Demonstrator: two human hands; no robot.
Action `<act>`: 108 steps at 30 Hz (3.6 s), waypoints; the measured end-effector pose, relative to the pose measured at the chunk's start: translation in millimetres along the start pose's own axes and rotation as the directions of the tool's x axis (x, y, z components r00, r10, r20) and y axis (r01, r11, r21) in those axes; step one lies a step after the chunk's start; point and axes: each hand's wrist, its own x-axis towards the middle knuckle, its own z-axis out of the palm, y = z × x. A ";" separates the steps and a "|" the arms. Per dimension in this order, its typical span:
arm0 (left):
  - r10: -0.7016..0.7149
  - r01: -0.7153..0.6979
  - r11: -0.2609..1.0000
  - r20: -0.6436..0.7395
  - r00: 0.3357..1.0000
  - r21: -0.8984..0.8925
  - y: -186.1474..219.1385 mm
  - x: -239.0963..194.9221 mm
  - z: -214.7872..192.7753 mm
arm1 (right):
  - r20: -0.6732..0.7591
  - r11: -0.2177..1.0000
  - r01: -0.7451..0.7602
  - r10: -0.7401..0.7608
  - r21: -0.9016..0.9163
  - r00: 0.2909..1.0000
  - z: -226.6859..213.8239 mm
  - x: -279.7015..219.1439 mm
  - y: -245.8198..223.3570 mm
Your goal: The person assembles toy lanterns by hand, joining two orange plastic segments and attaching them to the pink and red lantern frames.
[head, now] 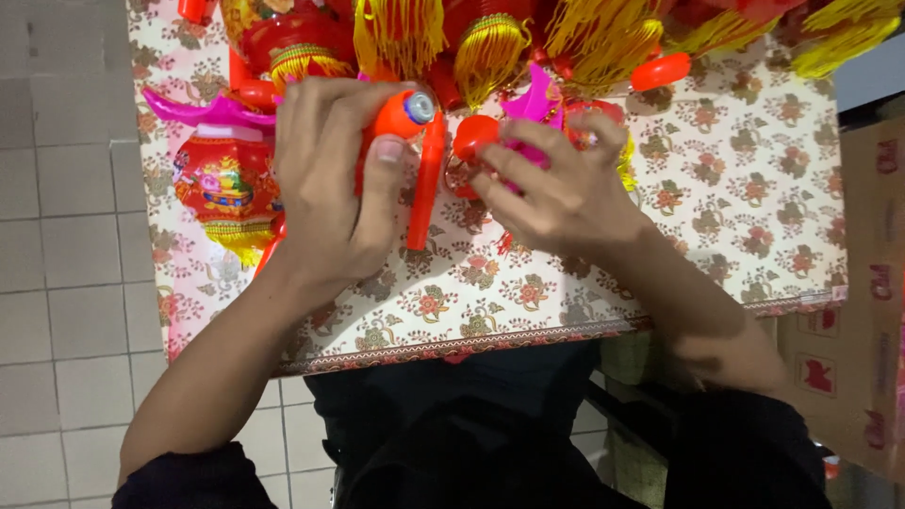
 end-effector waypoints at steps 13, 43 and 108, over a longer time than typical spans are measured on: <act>0.278 -0.294 0.951 0.159 0.947 0.091 -1.0 -7.5 12.5 | 0.842 0.986 -0.119 -0.031 0.112 0.539 -9.9 -2.1 -39.3; -0.004 0.191 0.934 0.525 0.851 -0.303 3.9 5.2 -12.4 | 0.172 0.042 -0.247 0.606 0.968 0.777 -12.5 -15.5 -5.1; -0.118 0.189 0.829 0.166 0.979 -0.527 6.4 -0.3 -11.0 | -0.286 0.769 -0.042 0.287 0.638 0.914 -11.1 -16.5 8.0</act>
